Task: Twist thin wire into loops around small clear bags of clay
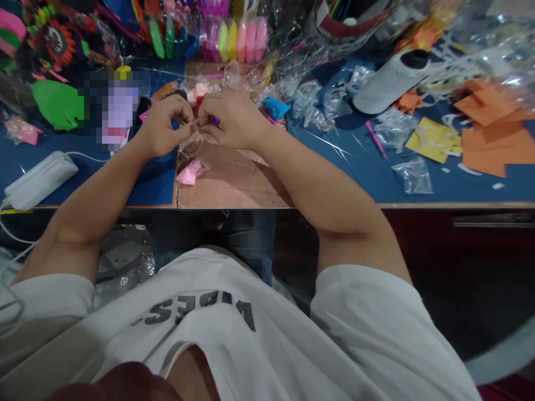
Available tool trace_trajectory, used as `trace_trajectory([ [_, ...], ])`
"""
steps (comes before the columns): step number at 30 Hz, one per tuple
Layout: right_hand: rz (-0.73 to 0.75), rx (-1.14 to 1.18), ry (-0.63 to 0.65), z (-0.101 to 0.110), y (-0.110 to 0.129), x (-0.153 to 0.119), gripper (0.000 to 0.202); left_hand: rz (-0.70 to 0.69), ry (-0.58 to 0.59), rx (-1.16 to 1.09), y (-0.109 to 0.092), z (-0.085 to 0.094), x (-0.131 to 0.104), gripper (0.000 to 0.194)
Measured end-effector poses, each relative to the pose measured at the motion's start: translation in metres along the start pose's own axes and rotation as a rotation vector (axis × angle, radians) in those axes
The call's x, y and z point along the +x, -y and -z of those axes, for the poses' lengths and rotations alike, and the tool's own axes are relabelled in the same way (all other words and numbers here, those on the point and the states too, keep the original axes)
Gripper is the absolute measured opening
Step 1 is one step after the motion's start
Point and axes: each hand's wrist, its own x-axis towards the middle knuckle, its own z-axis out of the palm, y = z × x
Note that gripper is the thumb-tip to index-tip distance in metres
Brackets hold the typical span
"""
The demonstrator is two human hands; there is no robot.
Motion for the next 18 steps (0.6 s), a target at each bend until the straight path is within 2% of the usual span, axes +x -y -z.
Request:
trace_trajectory([
  [4,-0.033,0.124,0.000,-0.006,-0.004,0.004,0.034,0.021,0.040,0.019,-0.004,0.001,-0.001,0.018],
  [10,-0.103,0.249,-0.016,-0.006,0.012,0.003,0.031,0.053,0.095,-0.110,0.007,0.002,0.001,0.009],
  [14,-0.106,0.253,0.013,-0.008,0.016,0.005,0.038,0.083,0.077,-0.189,0.018,0.000,0.007,0.021],
  [18,-0.108,0.240,-0.028,-0.009,0.017,0.005,0.038,0.140,0.044,-0.209,0.012,-0.001,0.009,0.026],
])
